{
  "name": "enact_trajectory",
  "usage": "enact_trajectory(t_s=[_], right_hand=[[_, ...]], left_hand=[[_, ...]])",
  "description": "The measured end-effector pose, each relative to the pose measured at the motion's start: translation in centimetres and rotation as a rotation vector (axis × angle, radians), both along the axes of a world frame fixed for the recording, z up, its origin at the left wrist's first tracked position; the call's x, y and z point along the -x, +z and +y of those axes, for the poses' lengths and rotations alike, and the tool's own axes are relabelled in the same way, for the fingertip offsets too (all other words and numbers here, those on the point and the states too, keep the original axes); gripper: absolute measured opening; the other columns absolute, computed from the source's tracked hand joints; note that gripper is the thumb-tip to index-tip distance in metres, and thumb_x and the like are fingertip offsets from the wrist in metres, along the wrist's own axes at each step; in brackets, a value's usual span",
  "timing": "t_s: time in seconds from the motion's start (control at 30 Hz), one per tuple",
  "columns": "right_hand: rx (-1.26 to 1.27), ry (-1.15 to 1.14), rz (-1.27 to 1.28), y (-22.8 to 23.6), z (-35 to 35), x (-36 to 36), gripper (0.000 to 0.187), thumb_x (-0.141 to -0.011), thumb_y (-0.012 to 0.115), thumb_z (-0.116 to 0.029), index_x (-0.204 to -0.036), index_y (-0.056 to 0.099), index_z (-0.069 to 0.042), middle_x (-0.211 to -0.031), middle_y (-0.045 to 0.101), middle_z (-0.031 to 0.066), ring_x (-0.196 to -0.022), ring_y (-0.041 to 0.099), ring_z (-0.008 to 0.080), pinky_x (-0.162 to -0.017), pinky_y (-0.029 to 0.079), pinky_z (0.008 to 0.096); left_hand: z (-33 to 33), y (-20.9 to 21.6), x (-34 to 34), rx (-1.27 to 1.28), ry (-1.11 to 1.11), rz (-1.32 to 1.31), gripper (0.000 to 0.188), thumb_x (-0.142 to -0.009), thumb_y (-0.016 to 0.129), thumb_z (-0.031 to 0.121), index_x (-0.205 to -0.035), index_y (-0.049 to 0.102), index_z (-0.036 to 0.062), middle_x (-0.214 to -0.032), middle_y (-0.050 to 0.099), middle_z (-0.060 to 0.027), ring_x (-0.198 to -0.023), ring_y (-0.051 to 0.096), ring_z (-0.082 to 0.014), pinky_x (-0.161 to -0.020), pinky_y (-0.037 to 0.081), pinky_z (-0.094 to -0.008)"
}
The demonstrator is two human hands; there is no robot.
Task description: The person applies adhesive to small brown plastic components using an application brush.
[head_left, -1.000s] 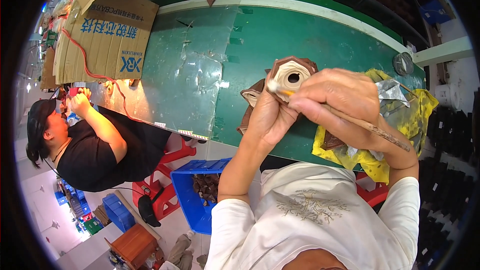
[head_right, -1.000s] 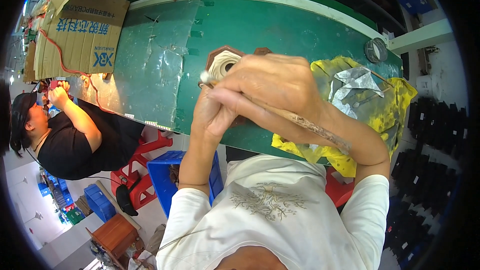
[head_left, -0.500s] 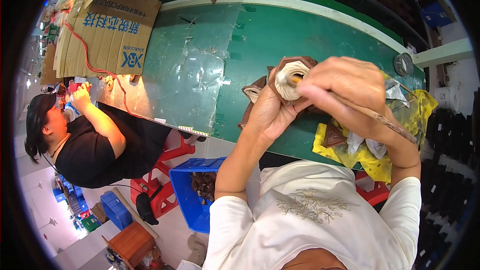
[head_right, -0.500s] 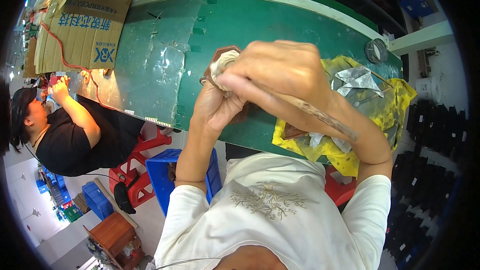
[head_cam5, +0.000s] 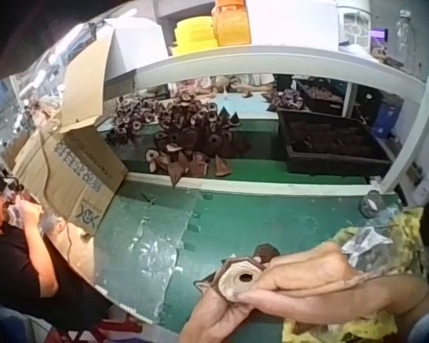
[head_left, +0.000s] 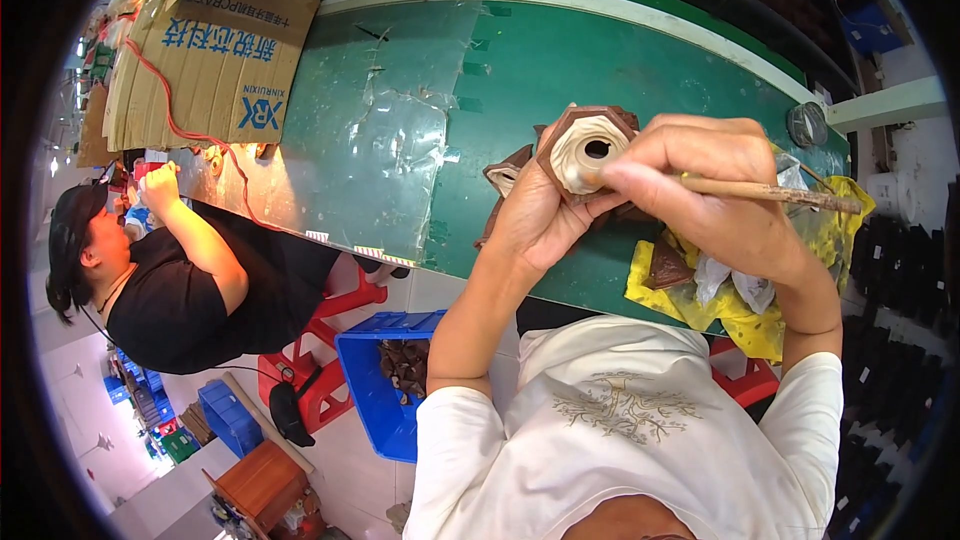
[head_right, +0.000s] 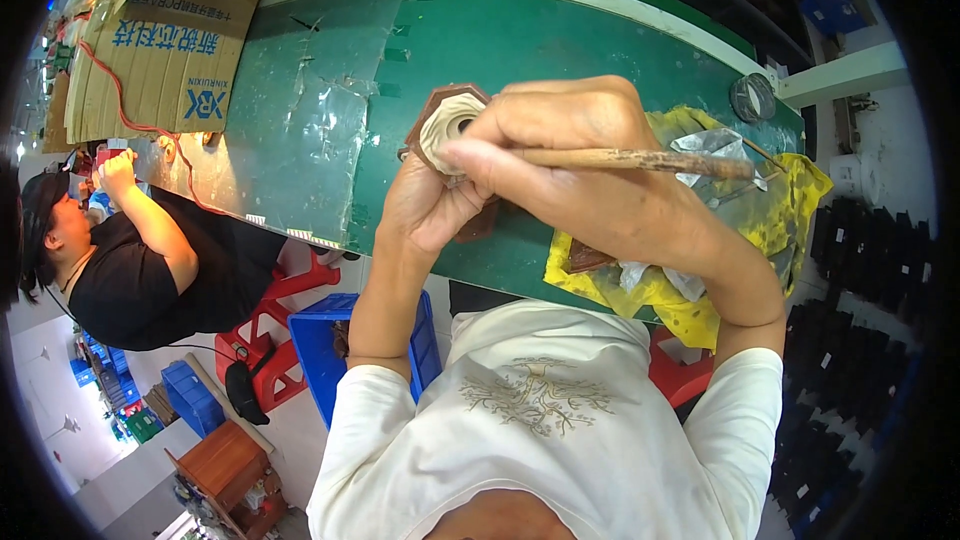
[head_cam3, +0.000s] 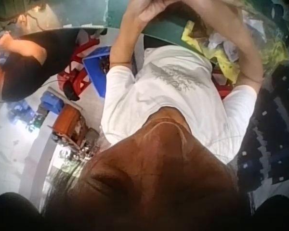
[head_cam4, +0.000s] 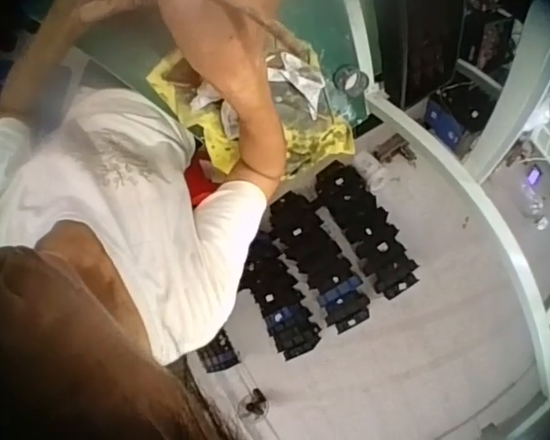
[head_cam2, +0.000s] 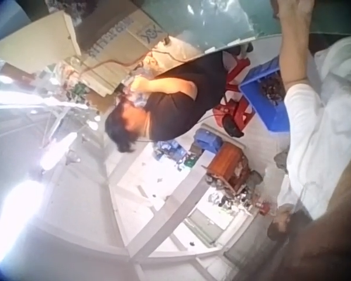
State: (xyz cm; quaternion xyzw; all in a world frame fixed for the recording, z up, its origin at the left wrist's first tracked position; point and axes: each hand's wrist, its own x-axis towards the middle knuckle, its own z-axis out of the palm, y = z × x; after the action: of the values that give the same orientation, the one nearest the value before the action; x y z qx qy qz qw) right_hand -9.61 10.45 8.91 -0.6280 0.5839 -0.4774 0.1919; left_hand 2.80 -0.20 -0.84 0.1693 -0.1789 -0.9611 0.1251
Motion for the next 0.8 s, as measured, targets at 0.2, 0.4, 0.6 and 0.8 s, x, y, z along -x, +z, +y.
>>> enact_trajectory(t_s=[0.2, 0.4, 0.6, 0.8], right_hand=[[0.158, -0.112, 0.075, -0.2, 0.1, -0.3, 0.002, -0.081, 0.069, 0.004, -0.081, 0.067, 0.005, -0.075, 0.067, 0.0135, -0.064, 0.065, 0.0181, -0.056, 0.051, 0.0270], [0.023, -0.061, 0.018, 0.3, 0.7, -0.3, 0.006, -0.082, 0.069, -0.003, -0.084, 0.069, 0.003, -0.072, 0.066, 0.0119, -0.063, 0.065, 0.0194, -0.055, 0.050, 0.0290], [0.168, -0.052, 0.154, -0.9, -0.2, -0.8, 0.006, -0.082, 0.068, -0.002, -0.085, 0.068, 0.003, -0.074, 0.066, 0.0112, -0.063, 0.065, 0.0218, -0.055, 0.050, 0.0298], [0.086, -0.026, 0.084, -0.6, 0.4, -0.7, 0.008, -0.083, 0.068, -0.003, -0.087, 0.068, 0.004, -0.075, 0.066, 0.0121, -0.067, 0.066, 0.0219, -0.056, 0.051, 0.0304]], left_hand=[[0.2, 0.4, 0.0, -0.006, 0.020, -0.072, 0.033, -0.102, 0.045, 0.036, -0.122, 0.054, 0.0125, -0.117, 0.062, -0.0077, -0.104, 0.064, -0.0211, -0.084, 0.060, -0.0376], [0.0, -0.5, 0.2, -0.013, 0.024, -0.041, 0.033, -0.102, 0.045, 0.036, -0.121, 0.055, 0.0112, -0.116, 0.063, -0.0073, -0.103, 0.065, -0.0201, -0.083, 0.060, -0.0369], [0.4, 0.0, 0.7, 0.036, 0.125, -0.108, 0.039, -0.100, 0.047, 0.042, -0.115, 0.059, 0.0077, -0.107, 0.067, -0.0062, -0.099, 0.066, -0.0178, -0.082, 0.058, -0.0318], [0.3, 0.5, 0.7, 0.089, 0.175, -0.075, 0.040, -0.100, 0.048, 0.041, -0.113, 0.060, 0.0057, -0.105, 0.067, -0.0079, -0.096, 0.067, -0.0171, -0.081, 0.057, -0.0308]])
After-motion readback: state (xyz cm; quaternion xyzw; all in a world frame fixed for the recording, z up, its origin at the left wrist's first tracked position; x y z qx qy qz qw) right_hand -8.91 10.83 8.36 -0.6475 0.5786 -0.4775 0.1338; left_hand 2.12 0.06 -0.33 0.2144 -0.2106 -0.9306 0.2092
